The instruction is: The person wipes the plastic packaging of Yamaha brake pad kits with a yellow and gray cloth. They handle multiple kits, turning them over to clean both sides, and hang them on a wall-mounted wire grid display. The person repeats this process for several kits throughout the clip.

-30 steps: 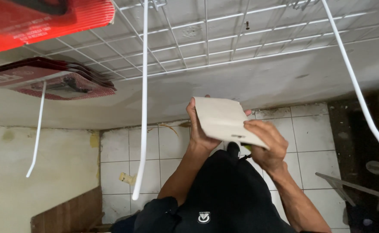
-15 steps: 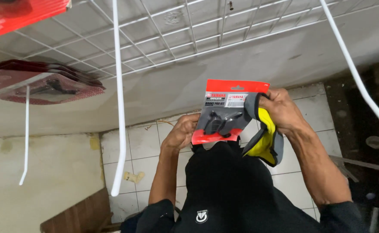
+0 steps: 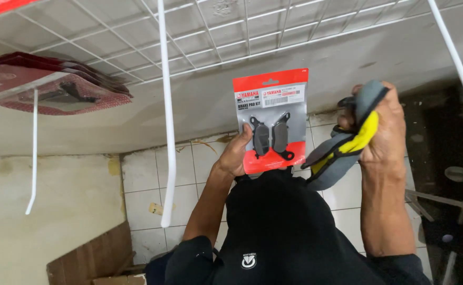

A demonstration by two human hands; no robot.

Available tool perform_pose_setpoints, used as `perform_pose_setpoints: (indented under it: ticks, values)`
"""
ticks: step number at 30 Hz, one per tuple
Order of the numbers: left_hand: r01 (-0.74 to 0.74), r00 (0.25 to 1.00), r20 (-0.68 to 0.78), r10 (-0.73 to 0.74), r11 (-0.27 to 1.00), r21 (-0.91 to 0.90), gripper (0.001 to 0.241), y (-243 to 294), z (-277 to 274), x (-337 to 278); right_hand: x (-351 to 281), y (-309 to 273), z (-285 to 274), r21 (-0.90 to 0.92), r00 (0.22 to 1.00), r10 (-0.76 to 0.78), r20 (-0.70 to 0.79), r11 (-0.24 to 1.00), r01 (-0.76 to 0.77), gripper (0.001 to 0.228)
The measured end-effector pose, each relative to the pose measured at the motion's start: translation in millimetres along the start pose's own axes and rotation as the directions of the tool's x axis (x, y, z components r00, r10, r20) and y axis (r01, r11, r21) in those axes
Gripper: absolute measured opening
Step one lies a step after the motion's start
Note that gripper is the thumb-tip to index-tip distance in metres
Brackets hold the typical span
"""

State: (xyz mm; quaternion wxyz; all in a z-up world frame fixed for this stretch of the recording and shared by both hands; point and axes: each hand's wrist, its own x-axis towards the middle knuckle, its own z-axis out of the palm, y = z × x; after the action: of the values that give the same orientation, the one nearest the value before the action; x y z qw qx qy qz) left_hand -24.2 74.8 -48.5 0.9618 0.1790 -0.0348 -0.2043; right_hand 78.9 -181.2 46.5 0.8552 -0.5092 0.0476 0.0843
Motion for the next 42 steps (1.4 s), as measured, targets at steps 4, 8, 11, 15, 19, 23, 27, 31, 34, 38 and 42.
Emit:
perform_pose_setpoints:
  ticks: [4,8,11,15,19,23,27,31,34,38,42]
  values:
    - [-0.040,0.996,-0.079,0.049,0.993,0.110,0.061,-8.0,-1.6,3.0,-11.2,11.4,-1.9,0.380,0.997,-0.042,-0.064,0.923,0.063,0.020]
    - [-0.059,0.994,-0.087,0.068,0.994,0.094,0.054,-18.8,-2.1,7.8,-19.0,51.7,60.2,-0.495,0.614,-0.790,0.000,0.533,0.686,0.052]
    - [-0.114,0.989,-0.078,0.123,0.987,0.115,0.052,-21.1,-4.5,13.9,-53.7,95.9,57.5,-0.536,0.594,-0.571,0.567,0.293,0.792,0.050]
    - [-0.165,0.980,-0.087,0.177,0.978,0.126,0.051,-32.4,-8.4,14.9,-46.6,96.8,54.9,-0.515,0.516,-0.504,0.693,0.156,0.843,0.036]
    - [-0.232,0.965,-0.099,0.243,0.966,0.113,0.057,-22.1,48.5,9.3,-7.6,66.0,63.8,-0.567,0.562,-0.570,0.600,0.193,0.801,0.032]
    - [-0.217,0.967,-0.106,0.230,0.969,0.119,0.066,-7.4,46.9,12.4,-24.0,72.5,70.5,-0.547,0.503,-0.568,0.651,0.108,0.830,0.035]
    - [-0.170,0.977,-0.140,0.163,0.985,-0.038,0.077,-5.0,1.4,7.4,-54.6,93.0,62.8,-0.489,0.474,-0.513,0.716,0.117,0.864,0.037]
    - [-0.137,0.978,-0.160,0.137,0.991,0.008,0.074,-3.8,24.1,4.9,-41.4,83.3,70.0,-0.423,0.443,-0.501,0.744,0.159,0.892,0.032]
    - [-0.124,0.970,-0.200,0.134,0.990,0.063,0.073,2.0,62.3,4.6,-11.8,65.4,75.8,-0.403,0.430,-0.518,0.739,0.171,0.899,0.028]
    - [-0.175,0.942,-0.279,0.185,0.983,0.062,0.069,12.9,80.1,0.0,16.7,57.2,62.5,-0.502,0.459,-0.591,0.664,0.102,0.859,0.027]
    - [-0.255,0.921,-0.297,0.253,0.966,0.034,0.069,17.7,77.7,-1.2,-19.0,77.5,43.7,-0.580,0.490,-0.565,0.664,0.024,0.814,0.030]
